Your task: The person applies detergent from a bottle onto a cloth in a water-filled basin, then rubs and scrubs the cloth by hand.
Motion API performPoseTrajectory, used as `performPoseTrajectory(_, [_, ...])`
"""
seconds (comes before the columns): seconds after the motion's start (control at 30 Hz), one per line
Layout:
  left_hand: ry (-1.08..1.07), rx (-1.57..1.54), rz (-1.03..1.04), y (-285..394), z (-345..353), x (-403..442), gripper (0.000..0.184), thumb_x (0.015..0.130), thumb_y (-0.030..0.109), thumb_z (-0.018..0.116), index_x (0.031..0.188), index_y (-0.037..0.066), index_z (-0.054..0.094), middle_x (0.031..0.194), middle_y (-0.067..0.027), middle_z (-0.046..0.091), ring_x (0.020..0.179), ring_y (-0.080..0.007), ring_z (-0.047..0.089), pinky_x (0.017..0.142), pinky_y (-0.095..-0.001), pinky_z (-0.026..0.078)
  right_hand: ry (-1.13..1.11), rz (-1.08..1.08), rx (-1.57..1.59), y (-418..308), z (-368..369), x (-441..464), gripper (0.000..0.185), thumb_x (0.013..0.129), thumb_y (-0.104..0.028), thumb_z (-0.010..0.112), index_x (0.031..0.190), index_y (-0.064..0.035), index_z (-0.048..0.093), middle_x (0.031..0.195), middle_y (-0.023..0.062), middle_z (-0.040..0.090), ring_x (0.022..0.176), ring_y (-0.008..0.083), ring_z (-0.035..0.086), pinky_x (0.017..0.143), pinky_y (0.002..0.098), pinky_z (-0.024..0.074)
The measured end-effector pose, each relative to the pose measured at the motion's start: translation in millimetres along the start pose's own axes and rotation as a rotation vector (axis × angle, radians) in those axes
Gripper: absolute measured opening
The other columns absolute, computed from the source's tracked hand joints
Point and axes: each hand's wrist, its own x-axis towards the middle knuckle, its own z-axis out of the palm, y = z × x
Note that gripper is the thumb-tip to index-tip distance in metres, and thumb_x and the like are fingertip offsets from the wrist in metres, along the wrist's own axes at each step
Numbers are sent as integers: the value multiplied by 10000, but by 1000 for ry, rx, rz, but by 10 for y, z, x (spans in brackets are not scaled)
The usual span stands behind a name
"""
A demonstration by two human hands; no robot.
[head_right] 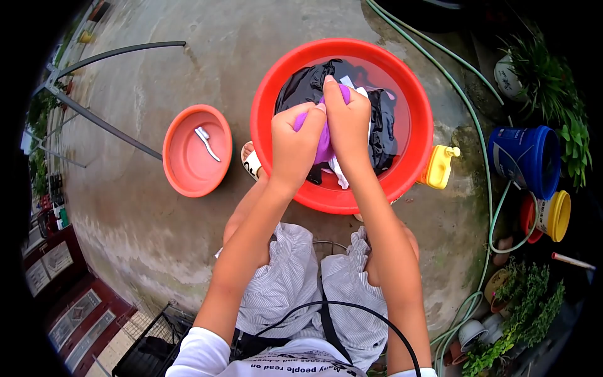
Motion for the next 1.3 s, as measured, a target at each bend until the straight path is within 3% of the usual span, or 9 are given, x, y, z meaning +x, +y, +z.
performPoseTrajectory(0.1, [-19, -83, -54, -21, -70, 53, 249, 821, 100, 515, 598, -1, 471, 565, 47, 425, 529, -30, 355, 462, -222, 293, -4, -2, -8, -29, 30, -54, 393, 879, -190, 519, 531, -45, 408, 501, -48, 389, 465, 40, 311, 413, 248, 253])
performPoseTrajectory(0.37, [210, -221, -140, 17, -302, 290, 280, 804, 97, 499, 553, 7, 415, 516, 40, 378, 507, -37, 320, 452, -246, 280, -169, -161, -164, -41, 207, -392, 346, 866, -164, 531, 573, -1, 446, 493, -14, 380, 483, 53, 314, 424, 257, 284])
performPoseTrajectory(0.63, [26, -77, -54, -69, -41, 105, 265, 776, 73, 522, 555, -27, 415, 488, 8, 374, 490, -45, 322, 429, -267, 285, -34, -24, 16, 41, 22, 26, 395, 861, -174, 536, 514, -35, 410, 482, -46, 383, 461, 40, 302, 407, 250, 248])
performPoseTrajectory(0.8, [68, -95, -11, -63, -127, 203, 270, 784, 72, 519, 553, -19, 412, 495, 18, 375, 497, -43, 317, 428, -265, 271, -35, -49, -50, -46, 78, -82, 401, 862, -181, 536, 512, -31, 410, 479, -49, 388, 454, 44, 304, 406, 256, 255])
performPoseTrajectory(0.93, [198, -214, -153, -40, -284, 345, 287, 801, 106, 494, 541, 13, 417, 514, 46, 385, 499, -33, 327, 446, -244, 275, -163, -196, -237, 1, 177, -297, 371, 845, -186, 559, 567, 19, 423, 470, 35, 335, 465, 75, 292, 416, 282, 282])
performPoseTrajectory(1.2, [-33, -218, -133, -27, -93, 110, 238, 823, 118, 515, 602, 30, 504, 581, 43, 462, 511, -27, 389, 461, -210, 310, -42, -53, -24, -3, 0, -20, 384, 865, -178, 534, 533, -25, 418, 486, -41, 382, 464, 41, 310, 402, 256, 245])
performPoseTrajectory(1.3, [-90, -65, -91, -34, -51, 33, 231, 821, 114, 522, 614, 13, 510, 582, 37, 469, 515, -29, 393, 465, -210, 316, -9, -2, 9, 8, -15, 18, 394, 867, -185, 536, 530, -29, 406, 487, -44, 369, 464, 42, 299, 403, 257, 242])
